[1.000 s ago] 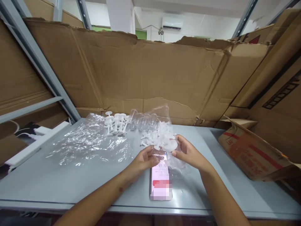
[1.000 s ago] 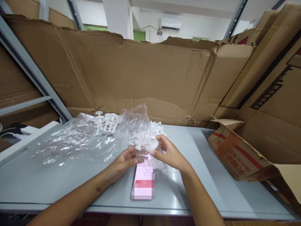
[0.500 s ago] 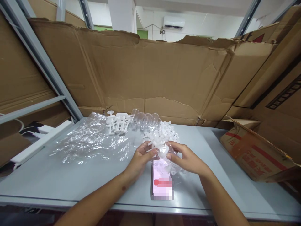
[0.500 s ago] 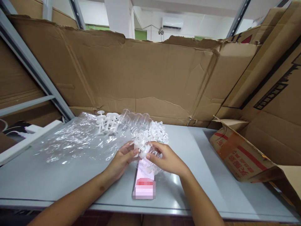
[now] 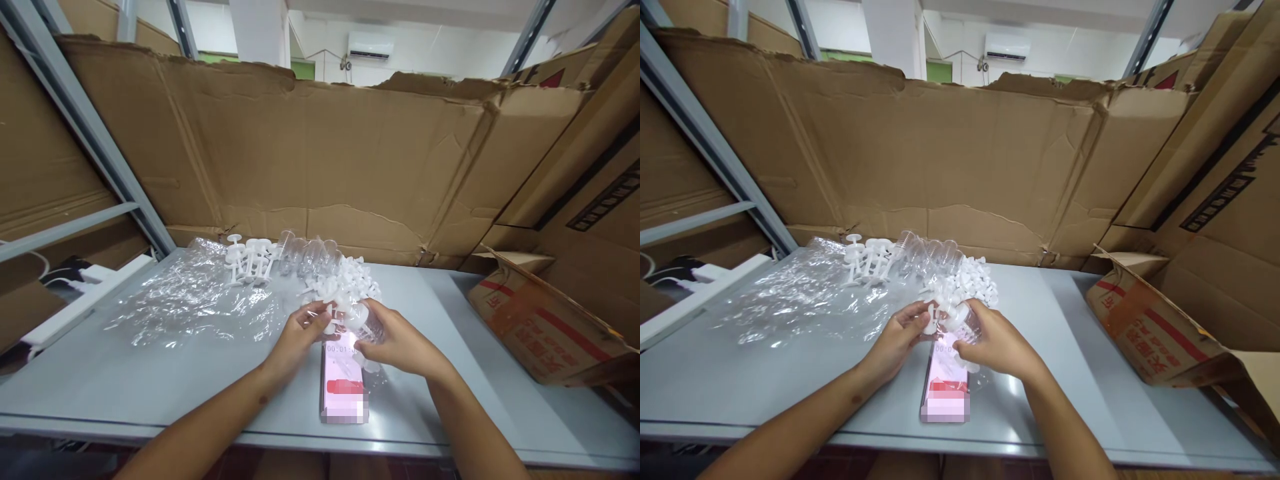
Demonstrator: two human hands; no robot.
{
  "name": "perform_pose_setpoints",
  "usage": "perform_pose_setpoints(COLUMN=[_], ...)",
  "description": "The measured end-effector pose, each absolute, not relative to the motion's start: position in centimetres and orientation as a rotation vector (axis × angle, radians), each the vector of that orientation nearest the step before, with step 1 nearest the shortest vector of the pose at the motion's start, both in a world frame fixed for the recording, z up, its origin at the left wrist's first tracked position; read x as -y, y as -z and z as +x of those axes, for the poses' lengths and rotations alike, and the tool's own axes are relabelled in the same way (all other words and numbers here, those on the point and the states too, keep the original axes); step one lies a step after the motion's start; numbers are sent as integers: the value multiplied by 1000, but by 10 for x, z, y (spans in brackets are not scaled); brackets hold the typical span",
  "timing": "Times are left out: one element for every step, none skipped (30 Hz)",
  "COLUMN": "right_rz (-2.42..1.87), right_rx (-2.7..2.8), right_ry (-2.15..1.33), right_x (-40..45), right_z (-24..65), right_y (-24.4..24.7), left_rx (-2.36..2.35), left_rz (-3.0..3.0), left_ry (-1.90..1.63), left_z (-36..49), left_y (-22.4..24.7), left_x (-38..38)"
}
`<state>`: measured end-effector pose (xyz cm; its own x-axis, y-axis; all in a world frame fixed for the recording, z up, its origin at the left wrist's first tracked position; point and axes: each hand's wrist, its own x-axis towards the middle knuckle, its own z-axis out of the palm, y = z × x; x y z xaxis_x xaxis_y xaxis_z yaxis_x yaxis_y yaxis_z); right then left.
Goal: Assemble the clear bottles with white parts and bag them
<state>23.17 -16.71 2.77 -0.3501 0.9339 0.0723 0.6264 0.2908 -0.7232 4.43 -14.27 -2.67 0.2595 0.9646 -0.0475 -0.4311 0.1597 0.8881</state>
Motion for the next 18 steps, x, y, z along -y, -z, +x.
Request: perform_pose_setpoints(right_rz=[-1388, -1385, -1385, -1388, -1398, -1406, -1410, -1410, -1406, -1404, -1409, -1423, -1441, -1462, -1479, -1492, -1500, -1504], right_rx=[2066, 2058, 2052, 2050, 2051, 2055, 2068, 2082, 2100, 2115, 2127, 2138, 2150, 2165, 2185, 2209, 2239, 2271], right_ry=[-836, -838, -837, -833, -820, -807, -800, -783, -763, -738, -708, -670, -630, -589, -549, -511, -479, -454], right_x=[167, 167, 167, 167, 167, 167, 167, 166, 166, 166, 165, 165, 165, 164, 163, 162, 161, 159], right_z=[233, 236, 239, 243, 247, 252, 257, 262, 267, 271, 274, 276, 277, 278, 279, 279, 280, 280], right_y=[-29, -31, -34, -36, -39, -42, -45, -48, -51, -53, -55, -56, -57, -58, -59, -59, -60, -60], left_rx=[-742, -737, -733, -733, -743, -762, -788, -820, -857, -902, -951, -1009, -1078, -1154, -1227, -1279, -1301, -1297], left_rz=[916, 948, 990, 1037, 1087, 1143, 1208, 1292, 1402, 1540, 1699, 1864, 2014, 2132, 2208, 2245, 2257, 2252], left_ry=[-1128, -1112, -1094, -1090, -1110, -1164, -1251, -1367, -1500, -1625, -1715, -1755, -1742, -1686, -1606, -1522, -1453, -1394], left_z=[43, 42, 40, 38, 35, 32, 28, 25, 21, 17, 14, 12, 10, 9, 9, 9, 10, 10], left_y=[27, 26, 26, 25, 24, 22, 21, 20, 18, 17, 16, 15, 14, 13, 12, 12, 12, 12], left_x=[142, 142, 141, 140, 139, 137, 135, 133, 131, 130, 128, 127, 127, 127, 127, 127, 127, 127])
